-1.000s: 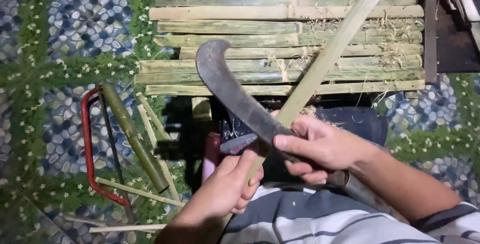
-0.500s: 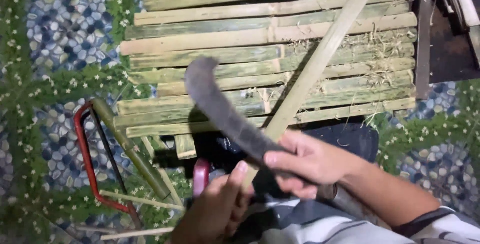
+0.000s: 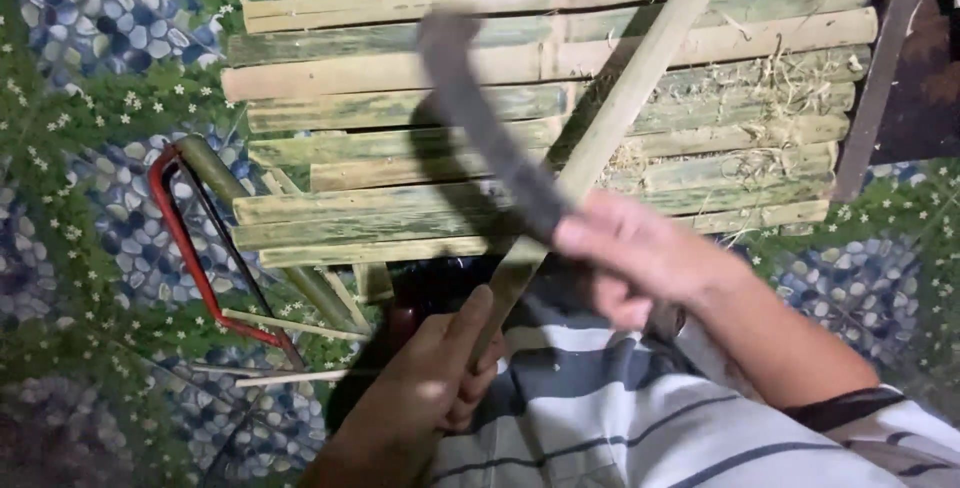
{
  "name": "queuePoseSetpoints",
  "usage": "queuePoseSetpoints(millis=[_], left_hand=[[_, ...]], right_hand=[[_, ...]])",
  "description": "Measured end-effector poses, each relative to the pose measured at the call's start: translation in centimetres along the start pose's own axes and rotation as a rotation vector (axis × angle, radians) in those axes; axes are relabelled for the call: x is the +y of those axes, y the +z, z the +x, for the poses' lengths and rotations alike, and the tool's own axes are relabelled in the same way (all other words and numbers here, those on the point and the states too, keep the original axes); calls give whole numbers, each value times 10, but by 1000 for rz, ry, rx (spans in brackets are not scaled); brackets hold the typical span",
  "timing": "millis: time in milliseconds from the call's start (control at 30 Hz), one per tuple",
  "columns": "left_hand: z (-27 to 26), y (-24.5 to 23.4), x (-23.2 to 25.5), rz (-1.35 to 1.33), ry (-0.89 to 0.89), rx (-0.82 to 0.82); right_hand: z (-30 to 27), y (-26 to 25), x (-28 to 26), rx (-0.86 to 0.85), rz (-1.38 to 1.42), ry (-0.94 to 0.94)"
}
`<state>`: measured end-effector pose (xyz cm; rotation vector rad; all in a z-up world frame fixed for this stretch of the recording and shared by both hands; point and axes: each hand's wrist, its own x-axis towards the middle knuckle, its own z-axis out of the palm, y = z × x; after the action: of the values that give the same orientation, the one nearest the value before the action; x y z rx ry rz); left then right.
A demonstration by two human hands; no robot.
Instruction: Shaping a bamboo stick by shaving off thin layers using a machete.
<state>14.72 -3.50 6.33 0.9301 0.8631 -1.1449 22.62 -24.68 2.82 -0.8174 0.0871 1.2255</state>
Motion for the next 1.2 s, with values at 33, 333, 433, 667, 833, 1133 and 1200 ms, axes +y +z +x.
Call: queuePoseSetpoints(millis=[33, 333, 433, 667, 833, 1133, 1200], left_hand=[[-6, 2, 6, -34, -8, -25], [10, 20, 51, -34, -10, -150], [10, 8, 43, -85, 43, -218], [15, 18, 56, -127, 8, -259], [17, 13, 57, -137, -30, -310], [31, 18, 70, -101, 15, -396], [33, 17, 68, -107, 6, -395]], right_hand=[[-3, -9, -5, 146, 91, -57], [9, 1, -24, -214, 47, 3], [-2, -15, -43, 110, 5, -66], [2, -11, -42, 44, 130, -63], [9, -25, -40, -190, 107, -98], [8, -18, -12, 4, 149, -120], [11, -28, -16, -7, 128, -135]])
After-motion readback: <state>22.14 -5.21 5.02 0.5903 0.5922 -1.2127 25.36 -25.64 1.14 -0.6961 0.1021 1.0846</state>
